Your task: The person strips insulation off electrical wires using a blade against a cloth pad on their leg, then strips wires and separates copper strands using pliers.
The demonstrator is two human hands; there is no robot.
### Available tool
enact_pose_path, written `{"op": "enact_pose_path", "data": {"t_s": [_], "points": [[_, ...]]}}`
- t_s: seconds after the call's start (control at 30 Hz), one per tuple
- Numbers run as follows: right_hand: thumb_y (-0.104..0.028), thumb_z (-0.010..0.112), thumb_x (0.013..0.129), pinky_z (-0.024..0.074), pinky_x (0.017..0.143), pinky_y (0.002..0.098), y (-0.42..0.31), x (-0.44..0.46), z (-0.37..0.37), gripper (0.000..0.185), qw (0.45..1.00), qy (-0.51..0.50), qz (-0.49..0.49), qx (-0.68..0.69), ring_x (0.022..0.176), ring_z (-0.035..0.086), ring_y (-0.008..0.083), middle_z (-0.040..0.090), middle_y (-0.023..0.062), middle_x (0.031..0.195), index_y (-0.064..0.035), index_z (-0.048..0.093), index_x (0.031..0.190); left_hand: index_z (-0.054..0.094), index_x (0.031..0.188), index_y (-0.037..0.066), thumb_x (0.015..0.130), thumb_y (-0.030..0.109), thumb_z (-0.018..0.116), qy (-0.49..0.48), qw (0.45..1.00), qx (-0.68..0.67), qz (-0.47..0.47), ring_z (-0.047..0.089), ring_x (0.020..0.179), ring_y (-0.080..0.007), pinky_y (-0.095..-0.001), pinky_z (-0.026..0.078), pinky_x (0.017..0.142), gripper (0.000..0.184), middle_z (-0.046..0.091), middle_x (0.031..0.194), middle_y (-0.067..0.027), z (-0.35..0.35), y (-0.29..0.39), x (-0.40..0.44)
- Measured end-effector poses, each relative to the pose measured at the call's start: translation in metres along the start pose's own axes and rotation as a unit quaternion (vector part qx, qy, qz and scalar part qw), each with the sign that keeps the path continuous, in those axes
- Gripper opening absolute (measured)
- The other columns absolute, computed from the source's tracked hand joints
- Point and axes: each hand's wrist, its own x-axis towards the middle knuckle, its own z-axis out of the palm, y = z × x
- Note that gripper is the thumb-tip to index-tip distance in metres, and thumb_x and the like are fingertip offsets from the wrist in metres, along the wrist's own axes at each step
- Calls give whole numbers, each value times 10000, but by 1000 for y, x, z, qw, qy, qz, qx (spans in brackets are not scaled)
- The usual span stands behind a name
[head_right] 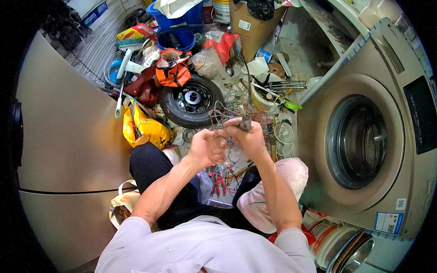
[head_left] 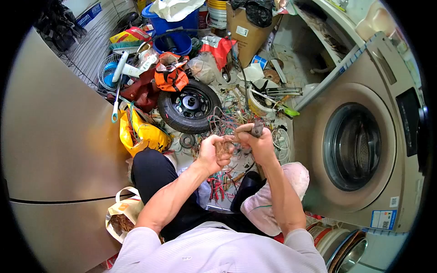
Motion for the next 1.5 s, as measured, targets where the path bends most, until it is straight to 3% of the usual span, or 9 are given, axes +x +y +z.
{"op": "enact_pose_path", "data": {"t_s": [0.37, 0.6, 0.7, 0.8, 0.9, 1.03, 1.23, 1.37, 1.5], "points": [[-1, 721, 819, 544, 742, 339, 17, -5, 8, 190, 906, -38, -236, -348, 847, 697, 271, 709, 125, 922, -24, 703, 1006, 565, 1318, 35, 956, 170, 648, -46, 972, 178, 145, 459, 624, -39, -190, 353, 495, 396, 645, 964, 23, 7, 18, -17], [-6, 722, 815, 550, 815, 338, 8, -10, 12, 252, 909, -51, -259, -323, 904, 699, 282, 715, 134, 1009, -31, 709, 1066, 625, 1224, 36, 995, 186, 607, 6, 965, 185, 187, 432, 591, -34, -190, 262, 461, 275, 552, 777, 36, 5, 21, -21], [-11, 710, 844, 542, 832, 308, 1, -10, -1, 245, 929, -125, -205, -281, 946, 691, 217, 722, 103, 1036, -23, 713, 1089, 642, 1118, 39, 1006, 206, 584, 0, 961, 178, 212, 426, 548, -42, -204, 262, 439, 209, 572, 756, 13, 6, 29, -23], [-25, 667, 887, 490, 642, 246, -22, -10, -16, 142, 978, -57, 72, -188, 751, 619, 89, 711, 11, 975, 12, 724, 1012, 646, 1045, 26, 999, 204, 585, -9, 961, 184, 206, 446, 538, -60, -215, 309, 463, 194, 608, 750, -16, 10, 38, -33], [-158, 662, 928, 402, 529, 241, -23, 5, -50, 162, 945, 143, 82, -283, 601, 526, 68, 658, 6, 836, -23, 737, 979, 653, 1008, 17, 971, 185, 607, -2, 956, 240, 167, 380, 509, -54, -230, 284, 465, 177, 569, 680, 3, 20, 35, -40], [-309, 665, 941, 318, 485, 242, -11, 13, -34, 283, 982, 51, 150, -101, 555, 447, 58, 588, -22, 736, -36, 739, 948, 672, 959, 27, 954, 217, 595, -43, 923, 375, 69, 417, 544, -51, -230, 322, 496, 204, 554, 683, 36, 33, 18, -34], [-229, 727, 869, 332, 502, 248, -7, 20, -4, 198, 970, -59, 174, -161, 554, 451, 69, 564, -29, 687, -54, 688, 784, 664, 785, -10, 883, 251, 624, 9, 735, 675, 70, 510, 569, -123, -325, 411, 543, 282, 563, 643, -34, 54, 8, -31], [-179, 732, 863, 374, 510, 247, -12, 21, -16, 137, 994, 69, 87, 9, 566, 506, 80, 595, -16, 719, -52, 679, 855, 681, 869, -7, 920, 232, 615, 49, 779, 615, 113, 519, 553, -114, -302, 420, 532, 253, 600, 667, -40, 29, 1, -23], [-169, 701, 910, 414, 522, 257, -6, 16, -25, 118, 983, 141, 65, 102, 589, 536, 95, 631, 8, 807, -55, 670, 922, 644, 1081, -5, 989, 176, 594, 60, 935, 331, 115, 499, 519, -76, -207, 385, 472, 209, 616, 692, -29, 30, 8, -25]]}}
